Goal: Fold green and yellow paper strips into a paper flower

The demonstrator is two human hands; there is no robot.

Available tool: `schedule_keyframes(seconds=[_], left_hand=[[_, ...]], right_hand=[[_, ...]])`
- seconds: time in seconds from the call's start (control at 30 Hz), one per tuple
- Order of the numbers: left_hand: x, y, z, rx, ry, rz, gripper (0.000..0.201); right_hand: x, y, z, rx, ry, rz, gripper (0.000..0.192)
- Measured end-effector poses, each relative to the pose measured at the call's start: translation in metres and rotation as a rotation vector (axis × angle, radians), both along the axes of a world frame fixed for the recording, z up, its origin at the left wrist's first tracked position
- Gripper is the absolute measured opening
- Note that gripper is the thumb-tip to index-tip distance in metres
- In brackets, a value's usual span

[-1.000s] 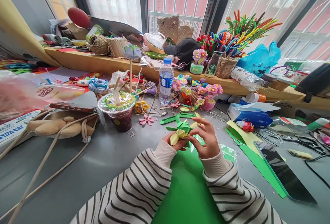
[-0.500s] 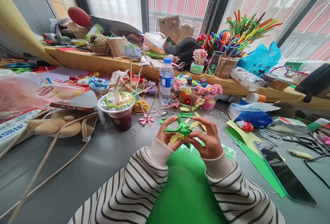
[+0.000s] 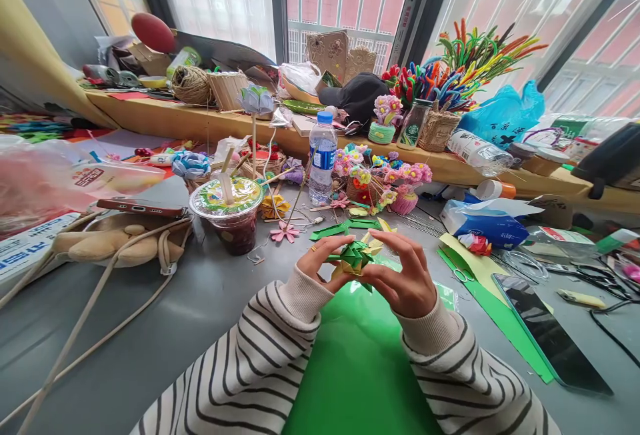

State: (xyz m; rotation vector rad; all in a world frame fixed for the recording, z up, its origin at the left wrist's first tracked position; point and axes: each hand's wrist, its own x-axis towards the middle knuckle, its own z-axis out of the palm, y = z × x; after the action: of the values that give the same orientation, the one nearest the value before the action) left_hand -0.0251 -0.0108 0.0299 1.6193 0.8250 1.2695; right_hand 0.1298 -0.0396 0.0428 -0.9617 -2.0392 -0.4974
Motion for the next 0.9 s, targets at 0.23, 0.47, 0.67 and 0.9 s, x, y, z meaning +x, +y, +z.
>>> schedule_keyframes(seconds=[0.23,0.47,0.67,0.9], left_hand=[[-0.001,0.003,-0.010,0.121,-0.009,0.083,0.044],[-0.002,0.006,-0.019,0.292,-0.005,-0.003,0.049],[-0.005,0.011,-0.020,0.401,0.034,-0.078,0.052],[-0.006,0.012,-0.019,0.369,0.025,-0.055,0.043]], right_hand=[[0.011,0.004,-0.002,-0.134,0.230,-0.034,0.041],[0.022,0.014,-0.003,-0.310,0.130,0.105,0.035],[0.020,0.011,-0.004,-0.306,0.158,0.131,0.029],[0.012,0.009,-0.009,-0.287,0.266,0.012,0.029]])
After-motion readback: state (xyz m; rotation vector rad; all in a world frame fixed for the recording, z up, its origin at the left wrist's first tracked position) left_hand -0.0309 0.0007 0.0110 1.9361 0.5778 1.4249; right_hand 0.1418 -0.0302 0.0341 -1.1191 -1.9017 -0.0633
